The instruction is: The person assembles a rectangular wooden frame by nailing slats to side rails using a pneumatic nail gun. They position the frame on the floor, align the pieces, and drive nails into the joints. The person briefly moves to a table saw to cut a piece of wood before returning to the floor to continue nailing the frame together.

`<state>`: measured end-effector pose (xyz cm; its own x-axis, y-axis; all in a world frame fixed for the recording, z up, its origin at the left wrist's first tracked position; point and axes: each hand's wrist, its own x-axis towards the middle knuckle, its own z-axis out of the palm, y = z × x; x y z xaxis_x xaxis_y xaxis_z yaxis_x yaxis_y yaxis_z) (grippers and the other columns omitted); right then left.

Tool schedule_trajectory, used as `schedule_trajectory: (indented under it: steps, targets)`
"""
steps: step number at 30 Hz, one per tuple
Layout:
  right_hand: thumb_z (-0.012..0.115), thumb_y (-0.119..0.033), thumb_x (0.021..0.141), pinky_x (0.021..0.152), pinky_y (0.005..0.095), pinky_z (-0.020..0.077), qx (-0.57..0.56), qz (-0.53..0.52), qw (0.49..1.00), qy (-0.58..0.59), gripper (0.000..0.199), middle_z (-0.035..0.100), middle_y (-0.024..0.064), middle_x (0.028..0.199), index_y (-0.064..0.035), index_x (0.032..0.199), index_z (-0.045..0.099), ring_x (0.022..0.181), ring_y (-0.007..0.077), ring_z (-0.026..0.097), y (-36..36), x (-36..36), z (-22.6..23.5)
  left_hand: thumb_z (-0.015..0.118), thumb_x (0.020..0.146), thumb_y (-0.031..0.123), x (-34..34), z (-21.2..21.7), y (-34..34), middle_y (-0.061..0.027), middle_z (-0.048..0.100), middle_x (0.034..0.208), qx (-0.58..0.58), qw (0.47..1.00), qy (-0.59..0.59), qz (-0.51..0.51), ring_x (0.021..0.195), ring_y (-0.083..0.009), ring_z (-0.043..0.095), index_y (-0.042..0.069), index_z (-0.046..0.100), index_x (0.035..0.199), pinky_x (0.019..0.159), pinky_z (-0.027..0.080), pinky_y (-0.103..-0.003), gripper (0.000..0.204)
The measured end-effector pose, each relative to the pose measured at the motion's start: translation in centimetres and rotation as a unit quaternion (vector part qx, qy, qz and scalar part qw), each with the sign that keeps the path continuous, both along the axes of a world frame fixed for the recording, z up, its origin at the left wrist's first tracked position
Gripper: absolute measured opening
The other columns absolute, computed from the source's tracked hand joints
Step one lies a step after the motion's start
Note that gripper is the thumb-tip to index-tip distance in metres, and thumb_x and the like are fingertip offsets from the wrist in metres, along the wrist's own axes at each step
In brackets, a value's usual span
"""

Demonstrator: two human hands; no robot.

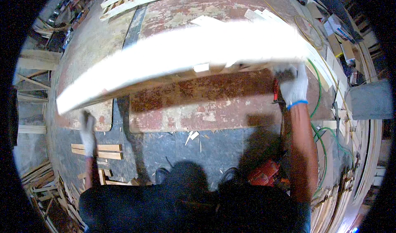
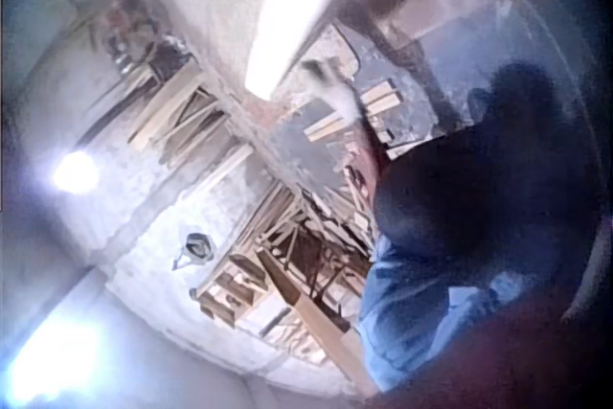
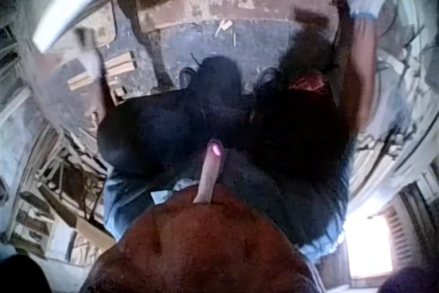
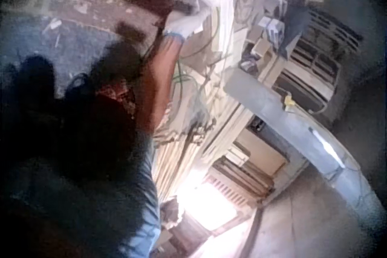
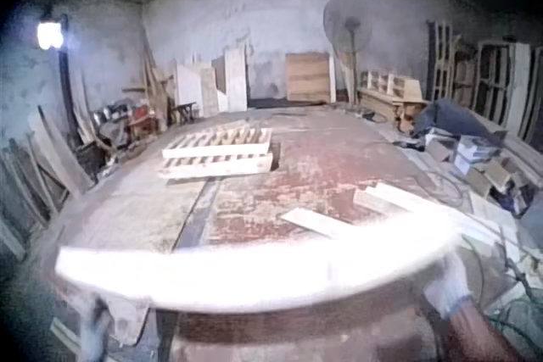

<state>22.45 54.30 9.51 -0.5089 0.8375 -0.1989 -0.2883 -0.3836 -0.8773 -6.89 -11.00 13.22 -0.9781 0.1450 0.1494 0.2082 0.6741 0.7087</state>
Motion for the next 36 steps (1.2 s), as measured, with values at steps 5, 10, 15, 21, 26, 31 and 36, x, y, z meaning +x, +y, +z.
schedule_trajectory:
  steps: [5,10,15,21,26,31,36]
  targets:
    - [0.045,-0.065,0.103,0.078,0.0377,0.0585,-0.079,0.038,0.975,-0.205,0.069,0.074,0.0159,0.1,0.0005,0.11,0.066,0.084,0.0266,0.071,-2.1,11.5,-5.4,0.064,0.103,0.023,13.4,-13.6,-6.8,-0.0145,0.068,0.126,0.169,0.903,-0.378,0.116,0.109,-0.0207,0.067,-0.005,0.057,0.142,0.093,0.053,-0.031,0.048]
    - [0.045,-0.053,0.108,0.079,0.0406,0.0584,-0.102,0.114,0.97,-0.189,0.055,0.074,0.0135,0.097,-0.0023,0.11,0.067,0.086,0.0292,0.072,-4.7,16.2,-11.5,0.066,0.101,0.02,14.7,-12.3,-0.2,-0.0083,0.071,0.12,0.138,0.901,-0.407,0.063,0.102,-0.0155,0.066,-0.005,0.063,0.136,0.086,0.053,-0.028,0.043]
    - [0.05,-0.043,0.103,0.083,0.0494,0.0563,0.414,0.202,0.742,-0.487,0.041,0.073,0.0215,0.099,-0.0053,0.108,0.067,0.095,0.0395,0.071,-9.2,12.3,-17.9,0.063,0.104,0.029,12.5,-10.4,5.7,-0.0014,0.071,0.1,0.189,0.873,-0.45,-0.005,0.085,-0.0102,0.064,0.001,0.07,0.126,0.072,0.051,-0.029,0.037]
    - [0.05,-0.043,0.098,0.087,0.0546,0.0551,0.371,0.233,0.663,-0.607,0.044,0.072,0.0246,0.099,-0.0079,0.09,0.075,0.097,0.0405,0.071,-15.6,4.5,-7.6,0.067,0.092,0.018,12.8,-8.3,7.1,-0.0162,0.064,0.105,-0.271,0.941,0.03,-0.2,0.102,-0.0413,0.062,0.01,0.065,0.113,0.088,0.048,-0.051,0.022]
    - [0.06,-0.039,0.09,0.078,0.0534,0.0567,0.519,0.264,0.547,-0.602,0.035,0.071,0.0215,0.093,-0.0074,0.086,0.074,0.086,0.0396,0.071,-14.4,5.4,-9.5,0.07,0.084,0.014,11.7,-7.1,9.7,-0.0127,0.065,0.11,-0.264,0.915,0.161,-0.261,0.113,-0.0366,0.057,0.011,0.066,0.115,0.098,0.044,-0.049,0.032]
    - [0.063,-0.039,0.088,0.069,0.0521,0.0573,0.632,0.186,0.527,-0.537,0.033,0.071,0.0183,0.084,-0.0084,0.079,0.072,0.078,0.0391,0.071,-11.1,5.3,-13.2,0.069,0.082,0.013,9.6,-10.2,9.6,-0.0116,0.067,0.109,-0.295,0.898,0.086,-0.316,0.108,-0.0343,0.06,0.011,0.07,0.111,0.098,0.044,-0.047,0.028]
    - [0.069,-0.033,0.086,0.06,0.0506,0.0561,0.766,0.156,0.449,-0.432,0.024,0.067,0.0139,0.069,-0.012,0.073,0.071,0.064,0.0368,0.068,-6.9,5.3,-16.9,0.069,0.084,0.016,9.9,-8.0,12.3,-0.0116,0.067,0.106,-0.3,0.901,0.016,-0.314,0.105,-0.0338,0.06,0.011,0.067,0.111,0.094,0.044,-0.047,0.028]
